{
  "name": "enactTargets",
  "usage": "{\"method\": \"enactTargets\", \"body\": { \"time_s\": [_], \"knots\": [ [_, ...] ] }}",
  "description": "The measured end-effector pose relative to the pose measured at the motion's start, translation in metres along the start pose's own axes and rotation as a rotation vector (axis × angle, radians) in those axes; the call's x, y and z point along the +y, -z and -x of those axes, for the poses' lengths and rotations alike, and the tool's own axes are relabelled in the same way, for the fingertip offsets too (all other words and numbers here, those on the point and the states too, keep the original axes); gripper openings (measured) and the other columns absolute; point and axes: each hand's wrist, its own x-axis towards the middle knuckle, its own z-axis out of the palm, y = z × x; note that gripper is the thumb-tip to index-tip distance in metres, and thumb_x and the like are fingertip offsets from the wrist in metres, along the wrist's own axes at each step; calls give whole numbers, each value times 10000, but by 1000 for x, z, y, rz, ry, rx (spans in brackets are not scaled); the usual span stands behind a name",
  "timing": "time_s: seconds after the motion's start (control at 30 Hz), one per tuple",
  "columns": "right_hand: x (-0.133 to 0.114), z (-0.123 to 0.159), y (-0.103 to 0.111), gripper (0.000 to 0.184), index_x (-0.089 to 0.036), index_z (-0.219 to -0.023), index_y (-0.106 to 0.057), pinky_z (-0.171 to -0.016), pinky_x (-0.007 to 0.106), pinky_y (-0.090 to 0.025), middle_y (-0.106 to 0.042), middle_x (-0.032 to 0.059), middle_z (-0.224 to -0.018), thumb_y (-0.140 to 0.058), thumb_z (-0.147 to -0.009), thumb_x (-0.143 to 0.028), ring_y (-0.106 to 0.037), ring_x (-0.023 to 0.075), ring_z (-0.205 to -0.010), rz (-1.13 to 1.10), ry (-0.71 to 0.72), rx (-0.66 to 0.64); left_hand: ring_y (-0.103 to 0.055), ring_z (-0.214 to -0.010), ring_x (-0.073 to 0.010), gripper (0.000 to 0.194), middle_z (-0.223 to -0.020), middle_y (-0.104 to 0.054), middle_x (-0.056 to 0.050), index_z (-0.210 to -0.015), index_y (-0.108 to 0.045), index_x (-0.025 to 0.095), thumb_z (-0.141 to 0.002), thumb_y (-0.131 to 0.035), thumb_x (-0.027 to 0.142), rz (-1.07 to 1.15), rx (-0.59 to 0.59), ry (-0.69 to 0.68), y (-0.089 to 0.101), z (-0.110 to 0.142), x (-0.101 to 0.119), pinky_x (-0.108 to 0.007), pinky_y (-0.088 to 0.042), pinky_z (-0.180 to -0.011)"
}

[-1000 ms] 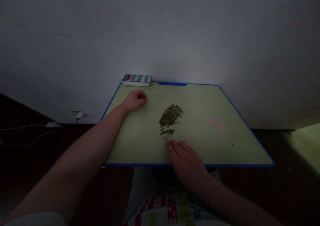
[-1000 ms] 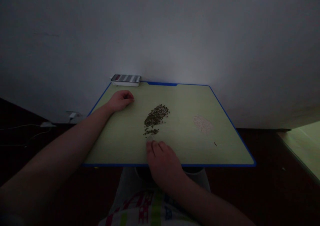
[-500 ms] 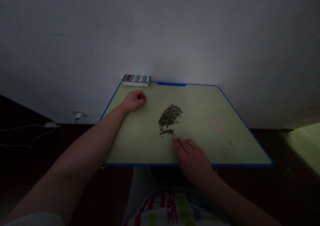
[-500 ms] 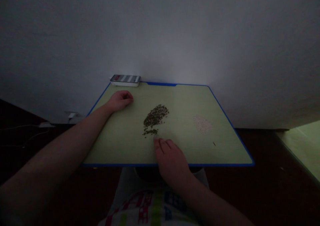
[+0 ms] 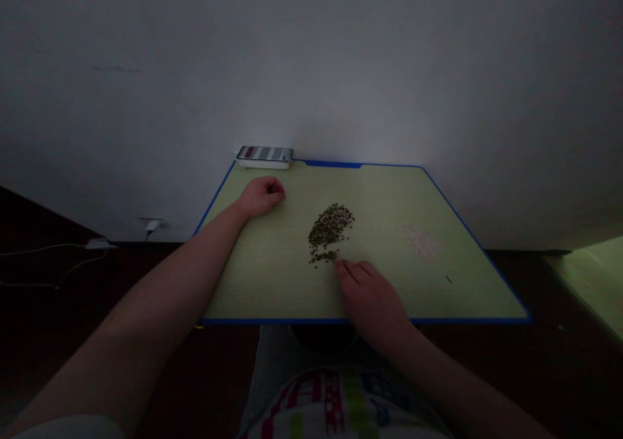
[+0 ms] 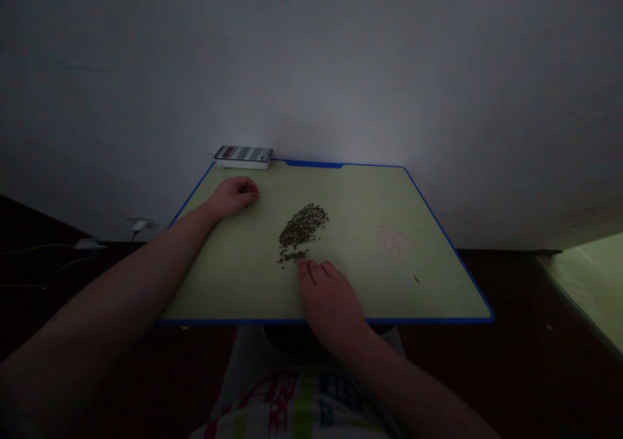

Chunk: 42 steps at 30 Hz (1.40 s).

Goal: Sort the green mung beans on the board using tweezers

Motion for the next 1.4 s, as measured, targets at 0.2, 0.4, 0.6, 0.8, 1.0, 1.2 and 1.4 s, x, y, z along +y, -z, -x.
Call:
{"method": "enactTargets", "body": {
  "time_s": [0.2, 0.4, 0.6, 0.8, 1.0, 1.2, 1.4],
  "knots": [
    [5, -5, 1, 437, -50, -1243, -590, -861, 354, -517, -680, 164, -1124, -511, -816, -2, -620, 252, -961, 40, -31, -13, -469, -599, -114, 185, -642, -555, 4, -744, -620, 158, -636, -594, 305, 7, -4, 3, 0, 0, -1, -256, -378, -575],
    [11, -9, -1, 439, -35, -1268, -571, -876, 343, -501, -677, 163, -1147, -497, -836, -15, -614, 245, -965, 62, -59, -54, -469, -603, -111, 208, -653, -562, 4, -763, -629, 150, -636, -593, 311, -2, -1, -14, -1, -3, -6, -248, -380, -579],
    [17, -14, 0, 441, -40, -1270, -576, -890, 342, -484, -672, 172, -1151, -453, -847, -16, -615, 242, -975, 113, -95, -87, -474, -604, -116, 206, -649, -560, 3, -764, -635, 148, -642, -592, 308, -2, 12, -16, -2, -2, -6, -251, -376, -574],
    [32, -18, 4, 444, -50, -1278, -576, -873, 348, -479, -678, 173, -1138, -441, -855, -32, -628, 253, -971, 148, -211, -150, -484, -614, -120, 210, -654, -563, -1, -757, -632, 148, -643, -597, 320, -3, 6, -6, -2, -1, -4, -257, -376, -582],
    [58, -9, 1, 432, -14, -1266, -578, -855, 365, -483, -683, 188, -1129, -431, -862, -54, -638, 269, -942, 206, -298, -128, -489, -623, -124, 214, -660, -570, -5, -755, -633, 148, -636, -598, 323, -6, 3, -8, -1, -2, -3, -258, -378, -583],
    [83, 5, 3, 382, -14, -1218, -608, -812, 372, -493, -711, 187, -1035, -438, -889, -109, -655, 264, -857, 252, -380, -82, -473, -607, -116, 188, -640, -551, 4, -741, -617, 153, -625, -588, 299, 27, 3, 3, -1, 0, 0, -257, -378, -583],
    [86, 15, 3, 374, -20, -1206, -620, -807, 362, -498, -710, 183, -1060, -469, -873, -97, -657, 262, -860, 269, -374, -68, -485, -613, -122, 196, -647, -563, -1, -739, -614, 155, -625, -594, 313, 32, 3, 17, -1, 0, 0, -260, -382, -583]
  ]
}}
